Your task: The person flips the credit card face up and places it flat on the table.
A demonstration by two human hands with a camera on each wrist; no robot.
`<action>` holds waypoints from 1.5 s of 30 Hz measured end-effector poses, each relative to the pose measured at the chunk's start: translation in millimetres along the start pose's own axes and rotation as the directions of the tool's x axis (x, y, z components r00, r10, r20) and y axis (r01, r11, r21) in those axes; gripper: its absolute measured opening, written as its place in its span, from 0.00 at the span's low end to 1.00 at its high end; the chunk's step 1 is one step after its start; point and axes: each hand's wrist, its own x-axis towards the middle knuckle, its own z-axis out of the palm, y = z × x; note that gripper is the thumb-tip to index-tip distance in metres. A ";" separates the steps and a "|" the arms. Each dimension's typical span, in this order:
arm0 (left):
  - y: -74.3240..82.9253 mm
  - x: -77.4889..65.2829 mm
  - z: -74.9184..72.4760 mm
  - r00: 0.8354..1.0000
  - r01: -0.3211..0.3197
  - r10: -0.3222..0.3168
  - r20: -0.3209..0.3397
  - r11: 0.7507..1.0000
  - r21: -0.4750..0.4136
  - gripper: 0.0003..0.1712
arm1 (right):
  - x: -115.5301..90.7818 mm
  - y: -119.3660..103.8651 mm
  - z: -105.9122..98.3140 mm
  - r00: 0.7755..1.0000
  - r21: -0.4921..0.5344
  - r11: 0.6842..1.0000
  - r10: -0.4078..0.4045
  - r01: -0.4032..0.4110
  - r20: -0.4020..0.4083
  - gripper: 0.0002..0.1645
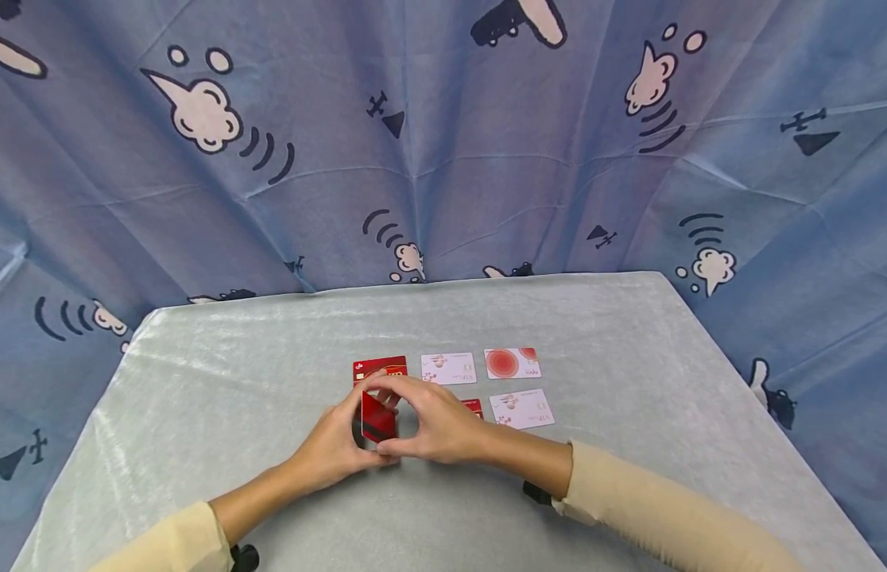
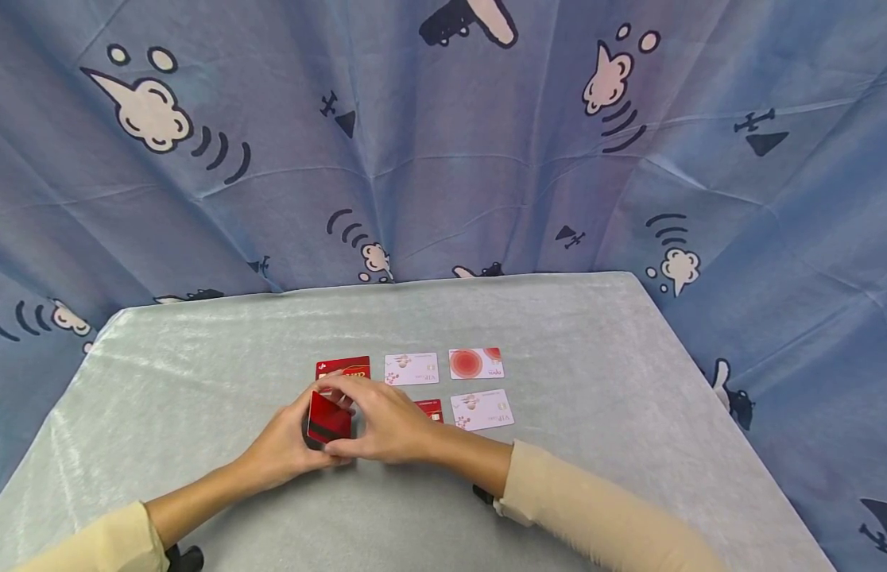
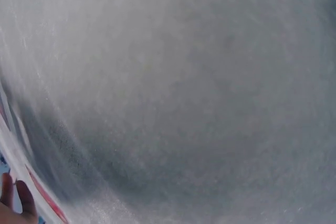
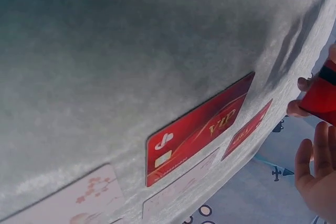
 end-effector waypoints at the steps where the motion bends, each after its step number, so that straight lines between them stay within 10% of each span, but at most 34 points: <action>1: 0.0 0.3 -0.1 1.000 0.001 -0.001 0.000 1.000 0.003 0.51 | 0.2 -0.1 -0.4 1.000 -0.004 1.000 0.001 -0.001 -0.003 0.43; 34: -8.2 1.4 -0.4 1.000 -0.018 0.017 0.013 0.997 0.070 0.42 | 13.4 -8.9 -4.6 1.000 -0.062 0.998 -0.027 0.026 -0.012 0.42; 45: -6.5 -3.8 -8.0 0.998 0.057 -0.058 0.011 0.993 0.104 0.59 | 9.6 -3.6 -12.5 1.000 -0.069 0.997 -0.029 0.028 -0.011 0.42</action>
